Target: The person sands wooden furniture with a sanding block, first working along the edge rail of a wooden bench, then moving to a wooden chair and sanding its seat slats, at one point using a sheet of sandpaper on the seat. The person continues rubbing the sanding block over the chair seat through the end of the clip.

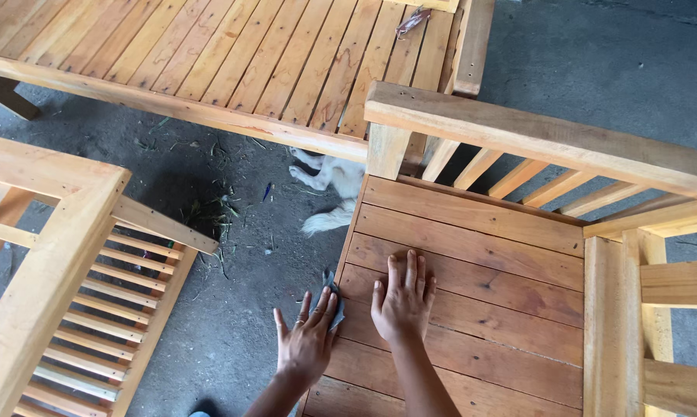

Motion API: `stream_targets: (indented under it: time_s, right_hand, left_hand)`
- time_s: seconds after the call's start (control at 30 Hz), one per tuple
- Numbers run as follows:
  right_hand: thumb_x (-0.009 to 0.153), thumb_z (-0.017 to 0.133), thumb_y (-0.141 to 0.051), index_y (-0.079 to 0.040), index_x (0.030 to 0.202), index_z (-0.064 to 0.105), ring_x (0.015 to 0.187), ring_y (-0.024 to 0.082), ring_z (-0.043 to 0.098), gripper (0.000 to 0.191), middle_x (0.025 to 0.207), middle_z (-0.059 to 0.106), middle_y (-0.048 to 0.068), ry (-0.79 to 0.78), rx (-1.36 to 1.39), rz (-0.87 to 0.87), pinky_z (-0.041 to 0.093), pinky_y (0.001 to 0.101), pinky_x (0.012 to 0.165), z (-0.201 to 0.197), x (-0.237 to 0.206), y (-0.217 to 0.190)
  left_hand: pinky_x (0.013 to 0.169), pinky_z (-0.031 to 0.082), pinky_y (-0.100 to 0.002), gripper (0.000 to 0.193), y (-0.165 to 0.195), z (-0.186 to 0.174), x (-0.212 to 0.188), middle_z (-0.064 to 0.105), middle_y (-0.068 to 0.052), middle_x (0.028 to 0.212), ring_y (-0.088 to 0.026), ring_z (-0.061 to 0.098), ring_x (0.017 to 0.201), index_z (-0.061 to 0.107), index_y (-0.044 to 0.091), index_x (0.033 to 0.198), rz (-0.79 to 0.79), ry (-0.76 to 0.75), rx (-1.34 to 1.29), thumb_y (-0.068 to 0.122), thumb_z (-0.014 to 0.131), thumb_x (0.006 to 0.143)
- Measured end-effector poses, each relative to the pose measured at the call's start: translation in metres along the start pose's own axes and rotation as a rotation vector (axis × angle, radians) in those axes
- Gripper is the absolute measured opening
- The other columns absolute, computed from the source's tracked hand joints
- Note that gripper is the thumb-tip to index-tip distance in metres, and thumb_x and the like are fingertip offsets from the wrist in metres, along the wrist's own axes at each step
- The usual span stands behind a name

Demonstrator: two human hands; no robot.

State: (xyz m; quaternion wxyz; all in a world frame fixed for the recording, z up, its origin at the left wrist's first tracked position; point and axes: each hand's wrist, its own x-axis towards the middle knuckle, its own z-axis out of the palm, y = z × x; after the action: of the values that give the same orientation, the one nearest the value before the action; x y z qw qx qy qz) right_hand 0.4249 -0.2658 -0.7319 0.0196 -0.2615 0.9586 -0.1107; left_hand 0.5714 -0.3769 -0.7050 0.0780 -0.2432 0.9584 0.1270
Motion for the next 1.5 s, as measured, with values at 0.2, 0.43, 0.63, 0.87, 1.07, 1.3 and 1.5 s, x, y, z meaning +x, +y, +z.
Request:
stream_targets:
  time_s: [0.2, 0.43, 0.63, 0.87, 1.07, 1.3, 1.5]
  right_hand:
    - [0.094, 0.052, -0.042, -0.019, 0.149, 0.042, 0.153, 0.034, 0.016, 0.06, 0.164, 0.022, 0.016, -0.039, 0.012, 0.009, 0.011, 0.0577, 0.121, -0.003, 0.0, -0.001]
    - [0.092, 0.053, -0.042, -0.018, 0.149, 0.043, 0.153, 0.035, 0.019, 0.062, 0.163, 0.025, 0.016, 0.045, 0.006, -0.02, 0.012, 0.0575, 0.122, -0.004, 0.002, -0.001]
    - [0.092, 0.052, -0.043, -0.02, 0.148, 0.043, 0.154, 0.032, 0.018, 0.061, 0.164, 0.024, 0.014, 0.014, 0.001, 0.014, 0.012, 0.0559, 0.122, -0.001, 0.002, -0.002]
    - [0.094, 0.049, -0.043, -0.02, 0.15, 0.04, 0.154, 0.032, 0.015, 0.061, 0.165, 0.021, 0.014, -0.031, -0.031, 0.014, 0.012, 0.0555, 0.122, -0.003, 0.005, -0.005]
    - [0.092, 0.051, -0.041, -0.017, 0.15, 0.039, 0.151, 0.035, 0.016, 0.064, 0.166, 0.022, 0.018, -0.016, -0.007, -0.014, 0.011, 0.057, 0.119, -0.011, 0.003, -0.007]
    - [0.091, 0.053, -0.042, -0.018, 0.149, 0.042, 0.152, 0.033, 0.018, 0.063, 0.163, 0.026, 0.015, 0.031, 0.028, -0.01, 0.012, 0.0564, 0.121, -0.022, 0.003, -0.01]
    - [0.092, 0.049, -0.043, -0.018, 0.15, 0.039, 0.153, 0.034, 0.015, 0.064, 0.164, 0.021, 0.016, -0.049, -0.028, 0.011, 0.01, 0.056, 0.12, -0.023, 0.004, -0.011]
  left_hand:
    - [0.112, 0.002, -0.081, 0.059, 0.026, -0.028, 0.112, 0.021, 0.006, 0.167, -0.021, 0.022, 0.153, 0.021, 0.023, 0.16, -0.073, 0.017, -0.137, 0.04, 0.034, 0.105]
    - [0.114, -0.001, -0.078, 0.06, 0.037, -0.054, 0.188, 0.018, 0.009, 0.169, -0.022, 0.02, 0.154, 0.021, 0.025, 0.16, -0.06, 0.054, -0.101, 0.034, 0.034, 0.102]
    - [0.113, 0.004, -0.078, 0.06, 0.011, -0.02, 0.07, 0.022, 0.003, 0.168, -0.025, 0.023, 0.154, 0.026, 0.02, 0.159, -0.032, 0.017, -0.204, 0.041, 0.039, 0.104]
    - [0.112, 0.0, -0.079, 0.059, 0.0, -0.006, 0.035, 0.019, 0.003, 0.168, -0.026, 0.017, 0.154, 0.024, 0.021, 0.16, -0.034, -0.061, -0.185, 0.039, 0.035, 0.104]
    - [0.115, 0.004, -0.078, 0.057, 0.025, -0.045, 0.163, 0.024, 0.006, 0.169, -0.027, 0.023, 0.155, 0.027, 0.023, 0.16, -0.054, 0.024, -0.193, 0.039, 0.033, 0.105]
    - [0.116, -0.001, -0.075, 0.058, 0.047, -0.076, 0.208, 0.023, 0.005, 0.168, -0.026, 0.022, 0.155, 0.028, 0.021, 0.159, -0.075, 0.066, -0.207, 0.042, 0.034, 0.105]
    - [0.115, 0.003, -0.076, 0.057, 0.026, -0.044, 0.126, 0.026, 0.005, 0.167, -0.027, 0.025, 0.153, 0.03, 0.022, 0.158, -0.056, 0.069, -0.234, 0.038, 0.037, 0.104]
